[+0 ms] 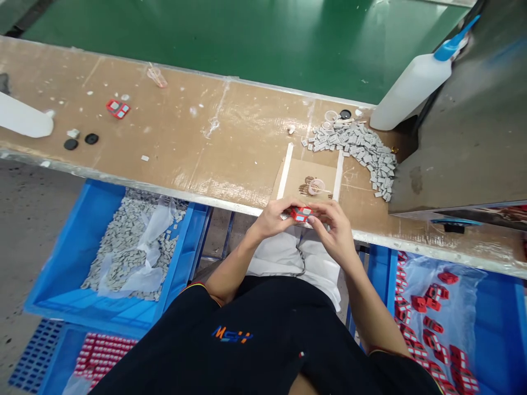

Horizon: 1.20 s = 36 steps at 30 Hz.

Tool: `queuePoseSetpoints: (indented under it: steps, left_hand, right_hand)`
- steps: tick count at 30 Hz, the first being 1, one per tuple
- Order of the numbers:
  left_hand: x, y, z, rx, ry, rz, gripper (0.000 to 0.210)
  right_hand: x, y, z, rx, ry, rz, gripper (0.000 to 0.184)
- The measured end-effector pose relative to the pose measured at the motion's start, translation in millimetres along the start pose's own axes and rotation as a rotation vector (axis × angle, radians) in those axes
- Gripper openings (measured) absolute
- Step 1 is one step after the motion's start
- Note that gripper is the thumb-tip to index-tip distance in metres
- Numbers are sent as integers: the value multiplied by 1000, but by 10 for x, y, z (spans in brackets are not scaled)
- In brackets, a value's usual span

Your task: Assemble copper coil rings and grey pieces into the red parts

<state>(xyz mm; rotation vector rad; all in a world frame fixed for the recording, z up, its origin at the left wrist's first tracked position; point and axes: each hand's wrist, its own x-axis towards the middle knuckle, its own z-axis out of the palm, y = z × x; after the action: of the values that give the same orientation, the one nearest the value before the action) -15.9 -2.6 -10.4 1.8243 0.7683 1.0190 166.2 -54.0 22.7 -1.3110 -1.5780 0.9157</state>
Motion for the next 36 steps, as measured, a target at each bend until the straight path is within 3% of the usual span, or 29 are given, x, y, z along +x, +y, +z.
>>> queuePoseSetpoints:
  steps: [4, 8, 12, 18, 24, 29, 33, 36]
  left_hand:
    - [-26, 104, 36, -93, 0, 106, 27]
    - [-29, 279, -1, -71, -51, 103, 24]
    - [6, 409, -3, -75, 3, 63, 10]
    - [12, 482, 0, -103, -31, 47, 2]
    - [-33, 466, 18, -107, -85, 64, 12]
    - [-51, 415, 88, -210, -107, 40, 6]
    - [-85, 344, 125, -289, -121, -63, 34]
    - [-98, 319, 102, -137, -143, -25, 34]
  right_hand:
    - [-198, 33, 85, 255, 92, 111, 44]
    - [-297, -17, 34, 96, 183, 63, 33]
    - [-258, -118, -67, -62, 140, -55, 28]
    - [-268, -196, -122, -191, 79, -174, 22]
    - [-349, -157, -146, -205, 52, -259, 20]
    - [-414, -8, -15, 68, 142, -106, 20]
    - [-493, 103, 154, 401, 231, 70, 31]
    - [-512, 100, 150, 328, 205, 80, 25]
